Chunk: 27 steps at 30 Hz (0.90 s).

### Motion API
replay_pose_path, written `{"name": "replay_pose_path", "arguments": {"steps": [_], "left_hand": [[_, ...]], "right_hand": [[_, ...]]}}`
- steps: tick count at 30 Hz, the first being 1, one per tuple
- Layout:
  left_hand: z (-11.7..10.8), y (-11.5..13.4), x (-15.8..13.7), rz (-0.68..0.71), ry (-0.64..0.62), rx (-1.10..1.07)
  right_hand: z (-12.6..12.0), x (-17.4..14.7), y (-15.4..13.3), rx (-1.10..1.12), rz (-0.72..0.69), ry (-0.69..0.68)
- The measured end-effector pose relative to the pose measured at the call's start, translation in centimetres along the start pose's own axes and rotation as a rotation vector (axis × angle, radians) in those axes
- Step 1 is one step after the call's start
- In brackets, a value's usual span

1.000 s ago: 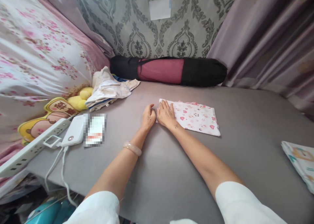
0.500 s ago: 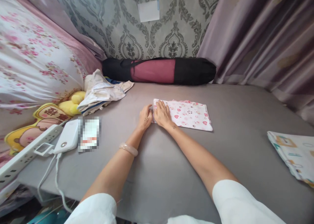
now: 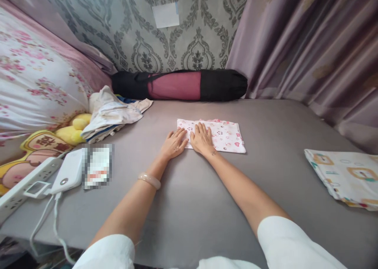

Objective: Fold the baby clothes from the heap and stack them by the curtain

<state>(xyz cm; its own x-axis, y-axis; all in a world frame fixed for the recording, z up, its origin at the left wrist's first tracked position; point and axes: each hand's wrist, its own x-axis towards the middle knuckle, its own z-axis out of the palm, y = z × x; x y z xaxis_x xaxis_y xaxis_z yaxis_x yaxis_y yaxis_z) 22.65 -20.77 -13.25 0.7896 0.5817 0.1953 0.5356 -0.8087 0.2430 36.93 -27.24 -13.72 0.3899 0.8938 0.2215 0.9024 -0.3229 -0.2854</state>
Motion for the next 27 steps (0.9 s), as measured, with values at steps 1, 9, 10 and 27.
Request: {"name": "replay_pose_path", "arguments": {"steps": [1, 9, 10, 27], "left_hand": [[0.0, 0.0, 0.0, 0.002, -0.007, 0.005], [0.2, -0.3, 0.0, 0.012, -0.018, 0.030], [0.3, -0.3, 0.0, 0.015, -0.019, 0.031], [0.0, 0.1, 0.0, -0.006, -0.072, 0.044]], "right_hand": [[-0.1, 0.1, 0.0, 0.008, -0.003, -0.008], [-2.0, -0.2, 3.3, -0.019, 0.089, -0.009], [-2.3, -0.3, 4.0, -0.031, 0.103, -0.011], [-2.6, -1.0, 6.8, -0.025, 0.116, -0.033]]}}
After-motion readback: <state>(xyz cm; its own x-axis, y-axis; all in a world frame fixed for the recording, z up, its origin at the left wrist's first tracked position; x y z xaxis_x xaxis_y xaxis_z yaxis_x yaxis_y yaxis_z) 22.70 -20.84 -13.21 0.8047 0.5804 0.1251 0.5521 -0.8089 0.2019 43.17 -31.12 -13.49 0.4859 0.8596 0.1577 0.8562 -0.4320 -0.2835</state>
